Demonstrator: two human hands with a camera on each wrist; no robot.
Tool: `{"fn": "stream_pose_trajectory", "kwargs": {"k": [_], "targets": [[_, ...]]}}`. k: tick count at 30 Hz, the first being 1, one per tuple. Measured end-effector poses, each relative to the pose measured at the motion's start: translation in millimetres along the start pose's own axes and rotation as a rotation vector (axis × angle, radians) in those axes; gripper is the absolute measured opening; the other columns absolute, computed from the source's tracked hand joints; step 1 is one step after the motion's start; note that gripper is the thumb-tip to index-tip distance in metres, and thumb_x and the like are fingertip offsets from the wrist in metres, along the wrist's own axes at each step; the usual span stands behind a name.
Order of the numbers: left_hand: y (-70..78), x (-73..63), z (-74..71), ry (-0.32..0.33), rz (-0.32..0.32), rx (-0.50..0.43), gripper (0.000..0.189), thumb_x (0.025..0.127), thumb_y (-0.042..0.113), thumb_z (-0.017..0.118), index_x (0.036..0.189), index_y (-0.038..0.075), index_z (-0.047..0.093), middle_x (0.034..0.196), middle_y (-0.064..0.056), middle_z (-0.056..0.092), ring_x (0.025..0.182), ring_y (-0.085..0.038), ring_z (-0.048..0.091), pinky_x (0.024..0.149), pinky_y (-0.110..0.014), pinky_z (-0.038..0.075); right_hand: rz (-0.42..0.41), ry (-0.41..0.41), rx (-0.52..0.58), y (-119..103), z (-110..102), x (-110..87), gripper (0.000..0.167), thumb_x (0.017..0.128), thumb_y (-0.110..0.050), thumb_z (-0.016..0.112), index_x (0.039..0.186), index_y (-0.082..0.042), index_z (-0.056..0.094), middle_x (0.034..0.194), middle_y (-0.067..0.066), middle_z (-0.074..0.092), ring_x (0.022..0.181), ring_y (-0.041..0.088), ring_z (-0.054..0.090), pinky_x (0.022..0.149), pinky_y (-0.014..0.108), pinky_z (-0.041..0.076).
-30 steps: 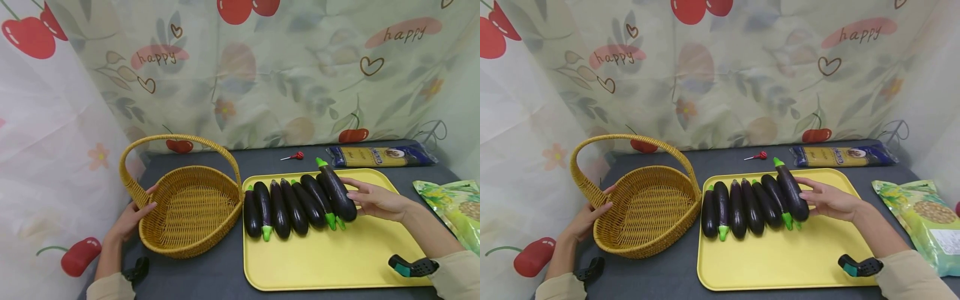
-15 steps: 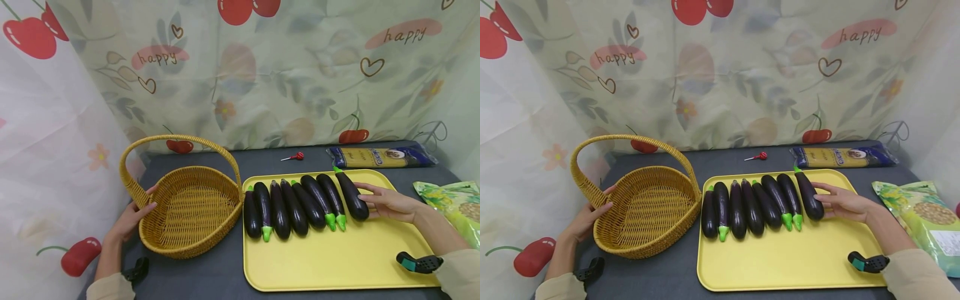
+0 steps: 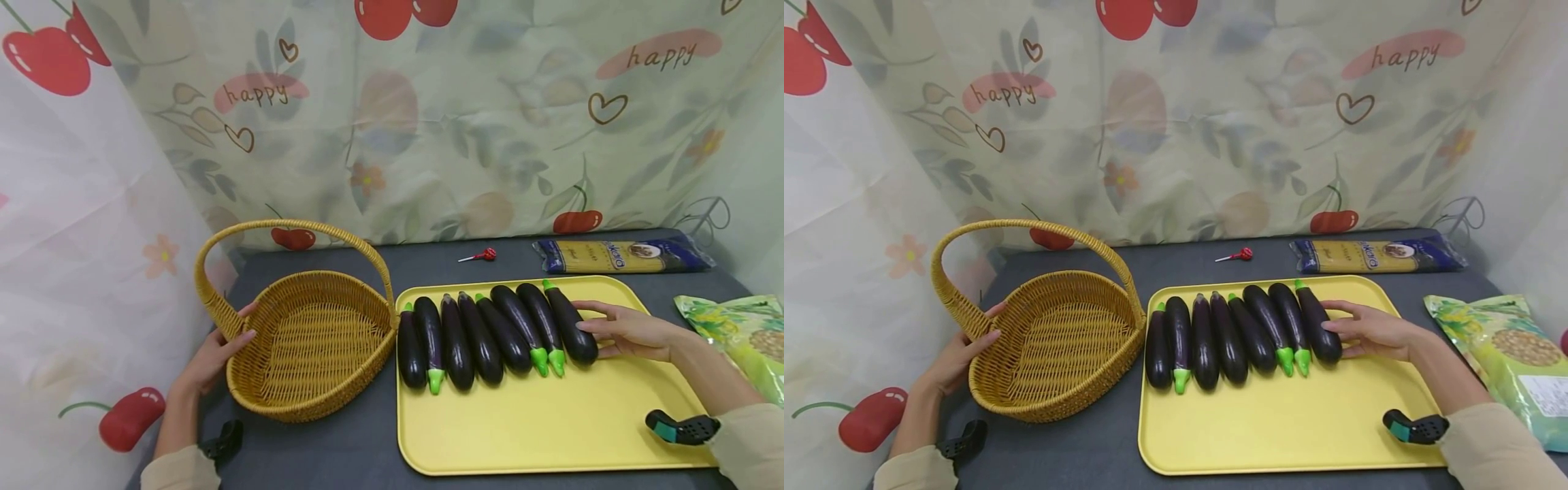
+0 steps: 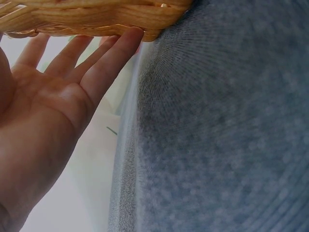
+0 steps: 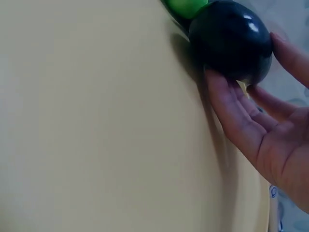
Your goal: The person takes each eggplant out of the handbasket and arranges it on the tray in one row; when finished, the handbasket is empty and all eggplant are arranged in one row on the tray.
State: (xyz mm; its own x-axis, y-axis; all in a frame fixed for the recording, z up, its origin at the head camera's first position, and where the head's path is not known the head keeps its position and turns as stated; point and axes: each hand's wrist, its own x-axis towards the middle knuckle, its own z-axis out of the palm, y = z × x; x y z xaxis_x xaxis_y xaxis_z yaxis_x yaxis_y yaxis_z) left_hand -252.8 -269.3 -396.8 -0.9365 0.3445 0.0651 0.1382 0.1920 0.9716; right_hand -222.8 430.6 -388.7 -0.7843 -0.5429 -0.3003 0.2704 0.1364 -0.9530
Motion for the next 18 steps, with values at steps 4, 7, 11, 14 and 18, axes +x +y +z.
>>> {"fn": "stream_pose_trajectory", "kwargs": {"k": [4, 7, 11, 14, 18], "targets": [[0.1, -0.2, -0.5, -0.002, -0.001, 0.003, 0.059, 0.102, 0.019, 0.047, 0.154, 0.014, 0.019, 0.152, -0.026, 0.017, 0.118, -0.002, 0.048, 0.086, -0.022, 0.046, 0.035, 0.052, -0.079, -5, 3, -0.2, 0.074, 0.103, -0.017, 0.045, 0.149, 0.004, -0.009, 0.130, 0.013, 0.044, 0.111, 0.019, 0.055, 0.091, 0.048, 0.044], [0.2, -0.1, -0.6, -0.001, -0.001, 0.008, 0.059, 0.102, 0.019, 0.047, 0.154, 0.014, 0.019, 0.152, -0.026, 0.018, 0.118, -0.002, 0.047, 0.086, -0.022, 0.045, 0.073, 0.108, -0.166, -9, 6, 1.6, 0.074, 0.102, -0.023, 0.046, 0.149, 0.006, -0.003, 0.140, 0.029, 0.030, 0.119, 0.025, 0.048, 0.092, 0.048, 0.044], [0.3, -0.2, -0.4, 0.002, -0.006, 0.017, 0.060, 0.102, 0.020, 0.047, 0.154, 0.014, 0.018, 0.153, -0.026, 0.016, 0.118, 0.000, 0.045, 0.087, -0.021, 0.045, 0.113, 0.165, -0.280, -13, 11, 4.9, 0.073, 0.101, -0.029, 0.048, 0.150, 0.006, 0.005, 0.148, 0.035, 0.010, 0.129, 0.038, 0.034, 0.092, 0.046, 0.045], [0.4, -0.2, 0.0, 0.001, -0.009, 0.020, 0.060, 0.102, 0.020, 0.047, 0.154, 0.014, 0.018, 0.153, -0.025, 0.015, 0.118, 0.002, 0.044, 0.087, -0.020, 0.044, 0.120, 0.193, -0.335, -15, 13, 6.8, 0.073, 0.101, -0.031, 0.048, 0.149, 0.007, 0.009, 0.146, 0.036, 0.017, 0.126, 0.041, 0.036, 0.090, 0.045, 0.046], [1.3, -0.1, 0.6, -0.002, -0.003, 0.018, 0.060, 0.102, 0.020, 0.047, 0.154, 0.014, 0.018, 0.154, -0.023, 0.014, 0.119, 0.002, 0.043, 0.087, -0.020, 0.044, 0.113, 0.228, -0.351, -15, 14, 7.9, 0.072, 0.101, -0.032, 0.047, 0.149, 0.008, 0.012, 0.141, 0.034, 0.028, 0.119, 0.034, 0.045, 0.086, 0.041, 0.048]]}}
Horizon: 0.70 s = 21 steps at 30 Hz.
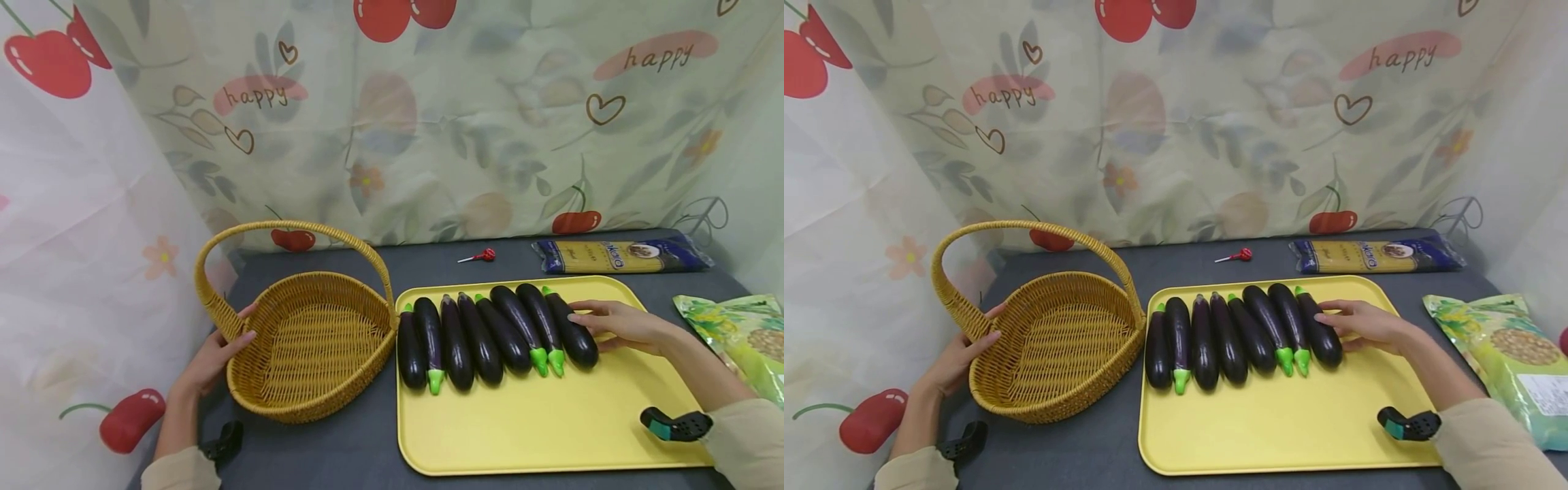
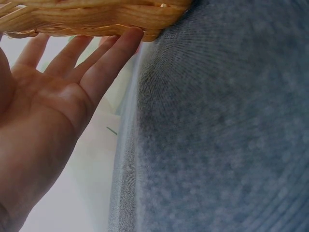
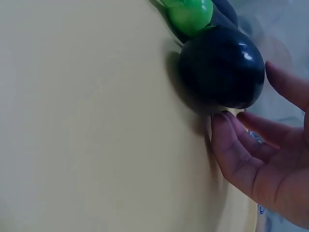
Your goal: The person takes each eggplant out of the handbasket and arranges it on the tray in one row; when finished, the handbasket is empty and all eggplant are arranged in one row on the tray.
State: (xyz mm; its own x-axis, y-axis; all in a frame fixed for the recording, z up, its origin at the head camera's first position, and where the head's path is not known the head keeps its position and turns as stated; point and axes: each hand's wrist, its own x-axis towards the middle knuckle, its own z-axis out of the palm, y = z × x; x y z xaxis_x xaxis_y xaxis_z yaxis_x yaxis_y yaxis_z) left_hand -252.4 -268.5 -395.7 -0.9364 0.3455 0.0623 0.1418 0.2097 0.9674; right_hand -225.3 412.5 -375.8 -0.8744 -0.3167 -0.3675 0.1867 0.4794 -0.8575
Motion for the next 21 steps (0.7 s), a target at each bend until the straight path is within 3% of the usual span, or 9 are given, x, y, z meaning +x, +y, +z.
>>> {"fn": "stream_pose_trajectory", "kwargs": {"k": [5, 9, 12, 15, 18, 21], "targets": [[-0.1, -1.3, -1.1, 0.003, 0.002, -0.010, 0.060, 0.102, 0.019, 0.047, 0.154, 0.014, 0.018, 0.154, -0.024, 0.015, 0.119, 0.001, 0.045, 0.087, -0.021, 0.045, -0.005, 0.009, 0.076, 3, -3, 2.8, 0.070, 0.102, -0.032, 0.045, 0.148, 0.008, 0.012, 0.133, 0.022, 0.045, 0.109, 0.022, 0.054, 0.085, 0.039, 0.049], [-0.9, -2.9, -2.9, 0.008, 0.000, -0.015, 0.060, 0.102, 0.019, 0.047, 0.154, 0.013, 0.018, 0.153, -0.025, 0.015, 0.119, 0.000, 0.045, 0.087, -0.022, 0.045, -0.018, -0.019, 0.189, 12, -9, 6.6, 0.067, 0.103, -0.030, 0.042, 0.149, 0.006, 0.010, 0.129, 0.014, 0.048, 0.105, 0.016, 0.056, 0.088, 0.042, 0.048], [-2.5, -4.1, -3.1, 0.011, -0.002, -0.013, 0.060, 0.102, 0.019, 0.047, 0.154, 0.013, 0.018, 0.153, -0.026, 0.015, 0.118, -0.001, 0.046, 0.086, -0.022, 0.046, -0.018, -0.067, 0.301, 20, -17, 7.3, 0.057, 0.104, -0.029, 0.041, 0.150, -0.003, 0.023, 0.123, 0.009, 0.050, 0.105, 0.017, 0.058, 0.090, 0.043, 0.047], [-4.0, -4.9, -2.6, 0.014, 0.001, -0.001, 0.060, 0.102, 0.018, 0.047, 0.154, 0.012, 0.019, 0.152, -0.027, 0.018, 0.117, -0.002, 0.048, 0.086, -0.023, 0.046, -0.002, -0.126, 0.362, 25, -27, 5.2, 0.039, 0.104, -0.030, 0.041, 0.140, -0.017, 0.043, 0.118, 0.006, 0.054, 0.104, 0.020, 0.059, 0.089, 0.042, 0.047], [-1.9, -6.5, -5.8, -0.006, 0.022, 0.027, 0.059, 0.102, 0.017, 0.047, 0.153, 0.010, 0.019, 0.149, -0.021, 0.029, 0.115, -0.005, 0.051, 0.085, -0.025, 0.047, 0.053, -0.146, 0.315, 24, -37, -0.7, 0.035, 0.104, -0.032, 0.040, 0.132, -0.016, 0.053, 0.115, 0.008, 0.058, 0.102, 0.023, 0.059, 0.085, 0.043, 0.049], [8.3, -10.1, -18.9, -0.070, 0.074, 0.012, 0.053, 0.104, 0.014, 0.039, 0.153, 0.013, 0.021, 0.145, 0.000, 0.039, 0.116, -0.004, 0.050, 0.083, -0.029, 0.048, 0.157, -0.124, 0.100, 11, -49, -10.9, 0.044, 0.103, -0.034, 0.042, 0.132, -0.003, 0.053, 0.112, 0.011, 0.059, 0.096, 0.025, 0.059, 0.079, 0.042, 0.052]]}}
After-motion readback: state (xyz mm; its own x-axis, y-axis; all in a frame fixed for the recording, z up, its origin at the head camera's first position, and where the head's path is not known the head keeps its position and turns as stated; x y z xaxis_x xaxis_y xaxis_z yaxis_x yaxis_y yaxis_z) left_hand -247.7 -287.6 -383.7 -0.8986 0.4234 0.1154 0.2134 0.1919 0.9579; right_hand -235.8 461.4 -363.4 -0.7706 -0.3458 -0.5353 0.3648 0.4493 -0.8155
